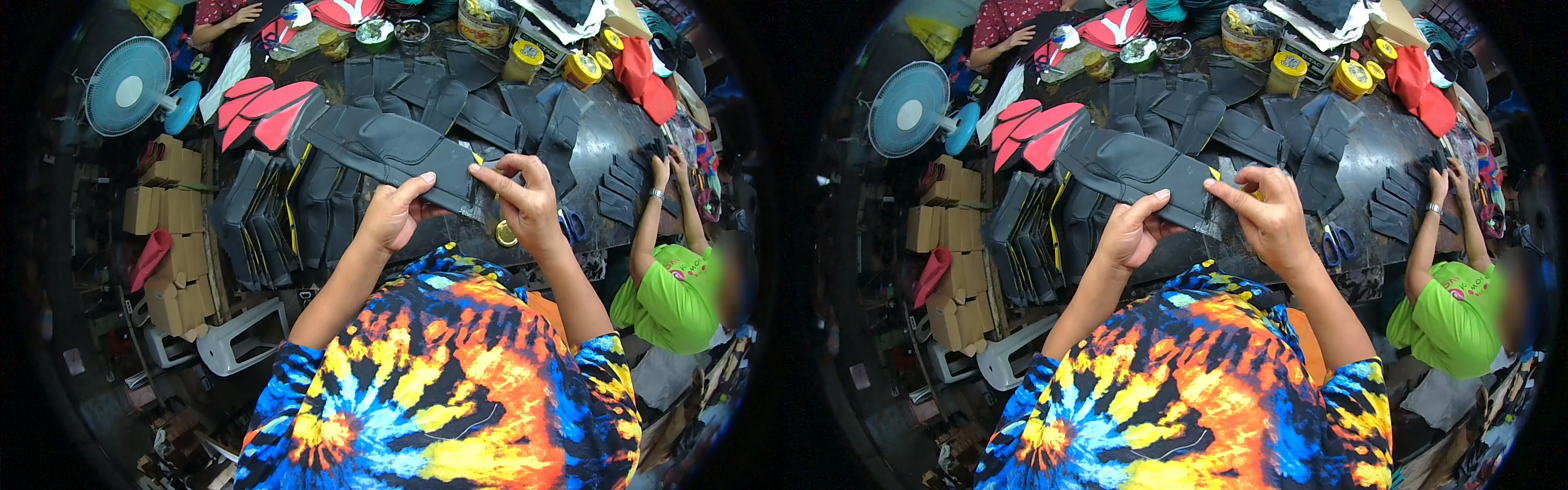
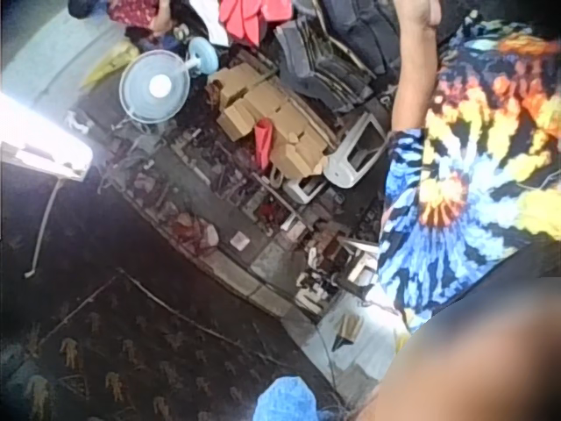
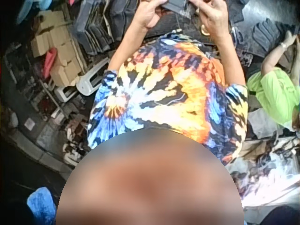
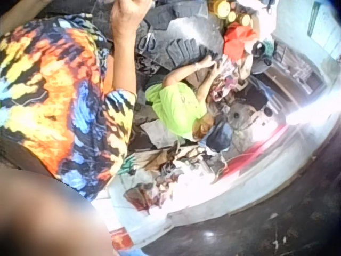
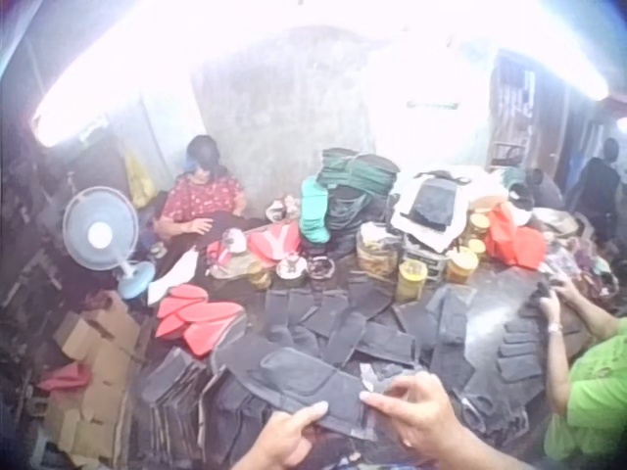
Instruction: The person repeatedly picks up black rubber pieces from a table, applies a yellow paste from a jar to the edges, and places the treated pieces back on the table. The process is repeated for multiple pieces throughout the clip.
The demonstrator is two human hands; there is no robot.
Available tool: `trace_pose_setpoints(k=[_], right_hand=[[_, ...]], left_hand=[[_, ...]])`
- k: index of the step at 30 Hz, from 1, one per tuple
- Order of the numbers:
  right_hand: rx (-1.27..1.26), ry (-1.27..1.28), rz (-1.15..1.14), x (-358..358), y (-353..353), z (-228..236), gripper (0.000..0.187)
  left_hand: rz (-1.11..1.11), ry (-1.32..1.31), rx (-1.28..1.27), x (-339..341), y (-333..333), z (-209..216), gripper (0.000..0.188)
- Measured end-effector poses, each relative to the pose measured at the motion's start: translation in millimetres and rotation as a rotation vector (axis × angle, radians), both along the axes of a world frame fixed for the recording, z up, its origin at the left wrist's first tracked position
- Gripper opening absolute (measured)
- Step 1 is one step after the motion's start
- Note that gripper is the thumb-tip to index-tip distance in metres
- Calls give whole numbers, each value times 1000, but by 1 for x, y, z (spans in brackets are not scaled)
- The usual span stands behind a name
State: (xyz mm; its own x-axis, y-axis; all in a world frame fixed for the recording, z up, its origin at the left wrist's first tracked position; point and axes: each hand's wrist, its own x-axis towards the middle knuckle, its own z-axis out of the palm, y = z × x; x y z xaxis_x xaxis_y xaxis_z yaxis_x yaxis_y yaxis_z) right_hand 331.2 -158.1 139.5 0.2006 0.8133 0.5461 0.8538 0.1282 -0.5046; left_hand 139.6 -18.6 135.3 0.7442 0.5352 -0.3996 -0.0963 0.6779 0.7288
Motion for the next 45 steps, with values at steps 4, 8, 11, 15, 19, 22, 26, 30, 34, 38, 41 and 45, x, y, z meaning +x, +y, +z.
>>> trace_pose_setpoints(k=[4,8,11,15,19,22,26,30,34,38,41,45], right_hand=[[31,-27,-34,8,2,-4,56],[56,-63,-52,11,1,3,52],[52,-2,-23,3,-15,14,52],[-67,608,88,-3,-16,20,73],[-91,1268,238,-9,-6,17,90],[-10,1317,205,-3,-8,15,91],[-9,873,-46,56,-30,15,88],[-302,396,-390,140,-48,-3,85],[-489,85,-425,190,-30,-42,81],[-597,6,-387,217,-2,-80,81],[-563,31,-366,227,10,-109,86],[-445,81,-355,230,7,-131,92]], left_hand=[[-19,-25,-27,-4,-2,-1,33],[-38,10,-11,-6,-5,1,35],[-114,10,-64,-14,-17,-1,38],[-322,253,466,-13,-14,-11,45],[-504,143,627,3,-31,-31,47],[-587,99,648,11,-43,-42,46],[-434,132,824,-8,-29,-49,61],[-263,337,810,-47,3,-58,54],[-78,401,824,-79,17,-73,44],[1,555,919,-108,27,-87,41],[131,678,1066,-130,47,-98,39],[277,915,1117,-157,81,-108,42]])
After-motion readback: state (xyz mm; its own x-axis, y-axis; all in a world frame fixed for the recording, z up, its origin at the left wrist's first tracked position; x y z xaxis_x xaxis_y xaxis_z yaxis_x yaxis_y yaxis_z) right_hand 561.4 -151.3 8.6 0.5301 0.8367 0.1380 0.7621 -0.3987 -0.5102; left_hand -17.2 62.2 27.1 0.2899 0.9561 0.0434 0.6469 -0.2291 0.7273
